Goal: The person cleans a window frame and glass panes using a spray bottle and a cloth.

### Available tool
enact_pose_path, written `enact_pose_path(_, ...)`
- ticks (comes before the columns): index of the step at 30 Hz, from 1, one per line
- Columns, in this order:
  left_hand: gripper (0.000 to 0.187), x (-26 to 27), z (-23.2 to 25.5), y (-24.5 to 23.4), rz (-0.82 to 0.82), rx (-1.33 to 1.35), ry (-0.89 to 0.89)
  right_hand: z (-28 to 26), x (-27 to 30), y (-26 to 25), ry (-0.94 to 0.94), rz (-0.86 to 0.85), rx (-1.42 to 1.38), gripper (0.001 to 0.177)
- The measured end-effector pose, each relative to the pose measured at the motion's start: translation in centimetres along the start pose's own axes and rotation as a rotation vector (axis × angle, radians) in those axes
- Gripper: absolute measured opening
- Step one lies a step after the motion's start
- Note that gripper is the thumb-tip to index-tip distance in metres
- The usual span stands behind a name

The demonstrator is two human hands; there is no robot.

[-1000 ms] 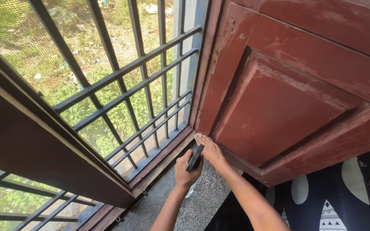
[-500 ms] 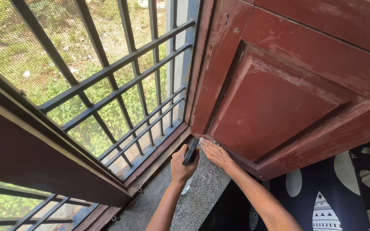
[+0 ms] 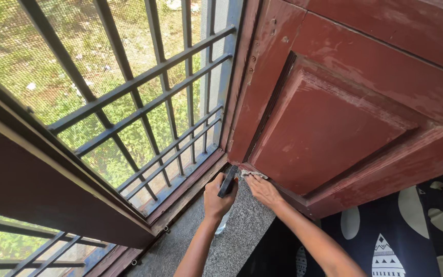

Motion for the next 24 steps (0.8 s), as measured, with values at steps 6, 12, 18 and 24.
enact_pose_path(6, 0.025, -0.2, -0.4, -0.3, 0.004, 0.007, -0.014, -1.6, -5.1, 1.1, -0.043, -0.315, -0.255, 0.034)
enact_pose_path(12, 0.029, -0.1, -0.1, -0.5, 0.004, 0.011, 0.013, -0.9, -10.6, -3.1, 0.083, 0.152, -0.222, 0.059)
enact_pose_path(18, 0.025, 0.1, -0.2, -1.0, 0.028, 0.023, 0.027, 0.8, -10.1, -2.6, 0.148, 0.012, -0.004, 0.056)
enact_pose_path(24, 0.024, -0.4, -0.4, -1.0, 0.018, 0.041, 0.009, 0.9, -8.7, -1.9, -0.050, -0.174, -0.123, 0.034)
Point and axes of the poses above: each hand's wrist, its own x-axis away from the middle knuckle, its own y-axis out of the palm, z = x × y, the point moved 2 cm from there along -x, towards the middle knuckle, and after that the axes turned 13 degrees about -z, right-handed, at the moved point
